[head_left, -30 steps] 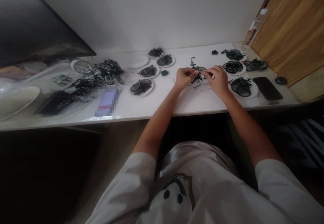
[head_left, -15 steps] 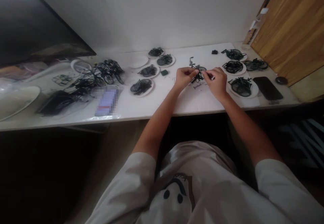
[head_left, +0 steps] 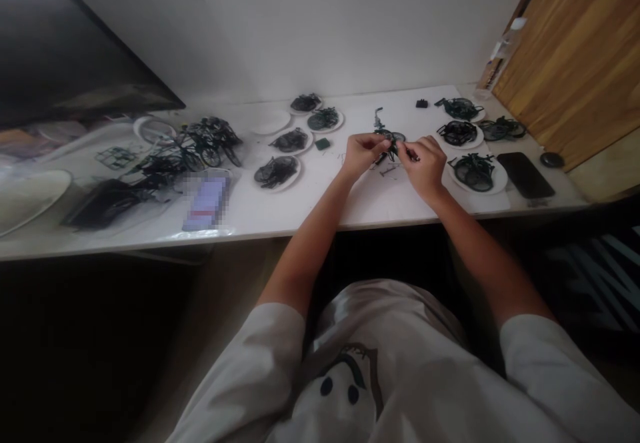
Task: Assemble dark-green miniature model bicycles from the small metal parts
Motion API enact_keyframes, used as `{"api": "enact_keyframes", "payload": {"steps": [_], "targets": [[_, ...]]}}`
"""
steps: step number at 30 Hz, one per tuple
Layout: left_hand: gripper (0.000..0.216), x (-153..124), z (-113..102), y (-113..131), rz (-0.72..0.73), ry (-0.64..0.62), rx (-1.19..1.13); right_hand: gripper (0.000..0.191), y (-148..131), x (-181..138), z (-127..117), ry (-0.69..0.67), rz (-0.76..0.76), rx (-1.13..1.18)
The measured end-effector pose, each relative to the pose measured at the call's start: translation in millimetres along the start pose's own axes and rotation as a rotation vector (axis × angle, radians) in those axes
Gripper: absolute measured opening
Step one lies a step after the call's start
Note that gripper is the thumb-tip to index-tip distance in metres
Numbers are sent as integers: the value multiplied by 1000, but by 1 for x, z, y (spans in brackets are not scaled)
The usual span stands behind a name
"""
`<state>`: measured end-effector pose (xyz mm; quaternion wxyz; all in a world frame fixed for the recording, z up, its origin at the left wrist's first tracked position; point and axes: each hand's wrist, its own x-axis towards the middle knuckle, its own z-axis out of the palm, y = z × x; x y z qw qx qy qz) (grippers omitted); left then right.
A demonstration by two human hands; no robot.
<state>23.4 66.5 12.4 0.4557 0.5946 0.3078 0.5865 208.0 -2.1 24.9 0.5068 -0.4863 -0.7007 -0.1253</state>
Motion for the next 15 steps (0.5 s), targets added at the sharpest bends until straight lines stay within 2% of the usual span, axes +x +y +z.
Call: {"api": "enact_keyframes", "payload": {"steps": [15], "targets": [[66, 0, 1, -2, 8, 12, -17, 58, -3, -4, 2, -23, 44, 13]]}}
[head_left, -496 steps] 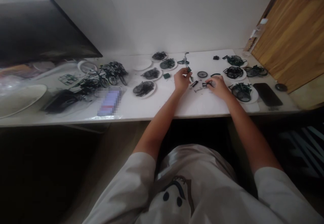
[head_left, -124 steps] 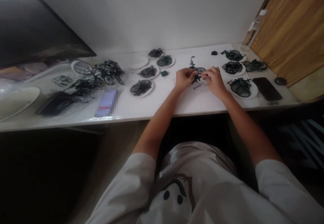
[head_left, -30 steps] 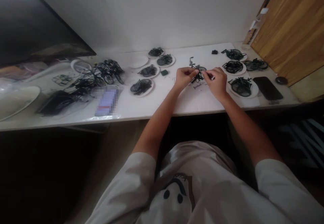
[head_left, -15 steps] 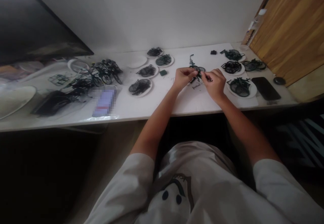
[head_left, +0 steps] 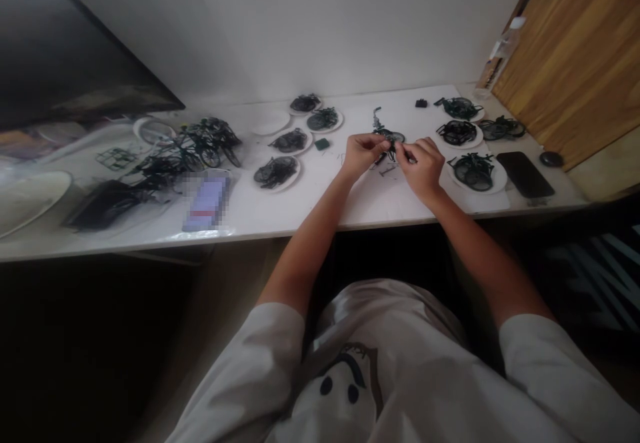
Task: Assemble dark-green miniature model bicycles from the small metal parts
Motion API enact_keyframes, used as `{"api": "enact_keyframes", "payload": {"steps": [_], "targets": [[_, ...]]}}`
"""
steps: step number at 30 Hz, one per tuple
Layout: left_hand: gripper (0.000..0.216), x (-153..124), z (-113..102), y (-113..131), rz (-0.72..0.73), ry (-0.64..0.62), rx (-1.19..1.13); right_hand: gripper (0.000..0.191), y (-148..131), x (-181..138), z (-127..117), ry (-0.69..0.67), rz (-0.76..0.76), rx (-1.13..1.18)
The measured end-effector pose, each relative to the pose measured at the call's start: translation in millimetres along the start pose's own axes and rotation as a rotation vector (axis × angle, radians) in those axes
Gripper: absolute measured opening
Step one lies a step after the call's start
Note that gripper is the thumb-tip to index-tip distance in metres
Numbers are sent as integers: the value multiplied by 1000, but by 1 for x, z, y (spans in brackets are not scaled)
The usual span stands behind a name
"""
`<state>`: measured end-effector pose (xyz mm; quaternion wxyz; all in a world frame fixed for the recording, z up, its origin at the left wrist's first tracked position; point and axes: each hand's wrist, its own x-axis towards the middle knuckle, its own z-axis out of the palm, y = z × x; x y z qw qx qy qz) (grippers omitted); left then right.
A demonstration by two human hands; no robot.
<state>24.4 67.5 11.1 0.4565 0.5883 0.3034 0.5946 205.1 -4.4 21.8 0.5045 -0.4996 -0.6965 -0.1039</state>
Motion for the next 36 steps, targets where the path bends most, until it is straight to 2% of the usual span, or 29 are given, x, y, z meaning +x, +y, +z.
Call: {"api": "enact_keyframes", "payload": {"steps": [7, 16, 22, 30, 36], "targets": [[72, 1, -1, -4, 20, -18, 12, 60, -4, -2, 1, -23, 6, 61], [57, -1, -1, 9, -39, -37, -34, 38, -8, -2, 1, -29, -63, 23], [63, 0, -2, 3, 2, -58, -42, 36, -6, -2, 1, -102, -8, 96], [61, 2, -4, -1, 14, -118, -62, 42, -3, -2, 2, -145, -42, 82], [58, -1, -4, 2, -60, -109, -111, 59, 7, -3, 4, -154, -65, 119]]}}
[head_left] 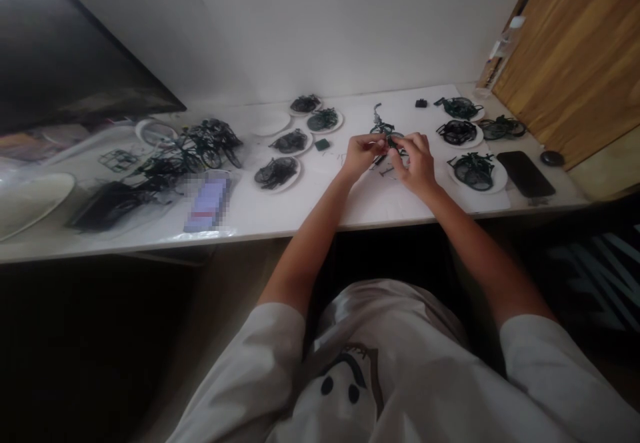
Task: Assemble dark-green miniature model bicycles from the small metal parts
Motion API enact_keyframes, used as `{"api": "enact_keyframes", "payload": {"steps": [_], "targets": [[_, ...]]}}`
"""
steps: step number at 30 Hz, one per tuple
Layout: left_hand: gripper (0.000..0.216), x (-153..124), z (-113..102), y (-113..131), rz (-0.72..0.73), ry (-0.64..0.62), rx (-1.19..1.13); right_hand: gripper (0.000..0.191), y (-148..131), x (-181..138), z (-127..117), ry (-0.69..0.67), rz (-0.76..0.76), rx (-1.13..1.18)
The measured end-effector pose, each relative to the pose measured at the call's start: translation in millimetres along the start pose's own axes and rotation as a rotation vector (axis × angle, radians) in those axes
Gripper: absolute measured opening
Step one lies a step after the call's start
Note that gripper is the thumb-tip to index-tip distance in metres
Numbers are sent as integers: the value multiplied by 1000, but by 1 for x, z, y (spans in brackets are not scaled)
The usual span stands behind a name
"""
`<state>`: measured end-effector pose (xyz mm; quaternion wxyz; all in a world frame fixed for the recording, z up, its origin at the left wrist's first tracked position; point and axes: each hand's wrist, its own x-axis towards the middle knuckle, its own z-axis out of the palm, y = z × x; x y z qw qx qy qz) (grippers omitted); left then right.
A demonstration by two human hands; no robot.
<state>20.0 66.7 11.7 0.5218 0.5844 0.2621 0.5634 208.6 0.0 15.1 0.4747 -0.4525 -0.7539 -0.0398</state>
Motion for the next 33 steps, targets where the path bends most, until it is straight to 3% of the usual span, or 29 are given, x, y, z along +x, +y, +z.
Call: {"api": "enact_keyframes", "payload": {"steps": [5, 9, 20, 28, 33], "targets": [[35, -2, 2, 4, -99, -6, -72, 62, 4, -2, 3, -13, 14, 18], [40, -2, 3, 7, -174, 71, -79, 57, 6, -4, 6, -21, 14, 23], [51, -5, 2, 9, -124, 3, -57, 48, 11, -5, 8, -31, 3, 52], [50, -6, 4, 14, -92, 28, 11, 43, 12, -5, 12, -17, -1, 40], [50, -3, 2, 10, -32, 20, 31, 51, 16, -3, 13, -41, -10, 77]]}}
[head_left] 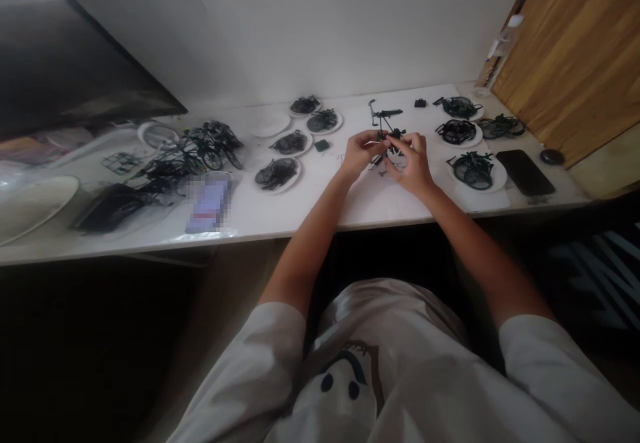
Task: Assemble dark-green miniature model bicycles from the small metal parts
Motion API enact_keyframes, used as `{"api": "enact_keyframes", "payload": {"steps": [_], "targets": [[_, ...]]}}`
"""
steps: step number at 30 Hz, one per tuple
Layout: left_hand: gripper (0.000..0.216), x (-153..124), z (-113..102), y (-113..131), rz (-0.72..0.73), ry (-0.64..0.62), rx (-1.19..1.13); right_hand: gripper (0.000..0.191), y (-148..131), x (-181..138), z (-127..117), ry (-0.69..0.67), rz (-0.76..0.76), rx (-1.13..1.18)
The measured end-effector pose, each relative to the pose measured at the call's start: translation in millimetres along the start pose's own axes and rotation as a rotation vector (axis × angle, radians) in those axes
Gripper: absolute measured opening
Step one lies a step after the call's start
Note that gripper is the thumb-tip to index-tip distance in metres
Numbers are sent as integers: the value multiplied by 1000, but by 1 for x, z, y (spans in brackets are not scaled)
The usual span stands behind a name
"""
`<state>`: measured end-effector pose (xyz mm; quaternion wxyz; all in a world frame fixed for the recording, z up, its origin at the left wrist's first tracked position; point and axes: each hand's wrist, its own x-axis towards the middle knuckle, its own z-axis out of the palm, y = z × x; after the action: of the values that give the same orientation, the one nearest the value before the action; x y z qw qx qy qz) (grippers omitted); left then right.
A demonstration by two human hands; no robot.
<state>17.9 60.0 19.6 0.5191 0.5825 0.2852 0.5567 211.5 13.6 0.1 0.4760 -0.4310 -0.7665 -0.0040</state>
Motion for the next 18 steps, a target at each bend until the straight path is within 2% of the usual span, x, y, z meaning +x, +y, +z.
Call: {"api": "enact_keyframes", "payload": {"steps": [6, 10, 14, 18], "targets": [[43, 7, -5, -14, 45, 25, 34, 55, 6, 1, 1, -37, 47, 67], [41, 7, -2, -16, 58, 51, 53, 46, 6, 1, 2, -17, 50, 98], [39, 4, 2, -10, 56, 84, 56, 36, 10, 2, 6, 94, 105, 117], [39, 2, 5, -6, 4, 116, 24, 45, 21, 3, 10, 246, 267, 124]]}}
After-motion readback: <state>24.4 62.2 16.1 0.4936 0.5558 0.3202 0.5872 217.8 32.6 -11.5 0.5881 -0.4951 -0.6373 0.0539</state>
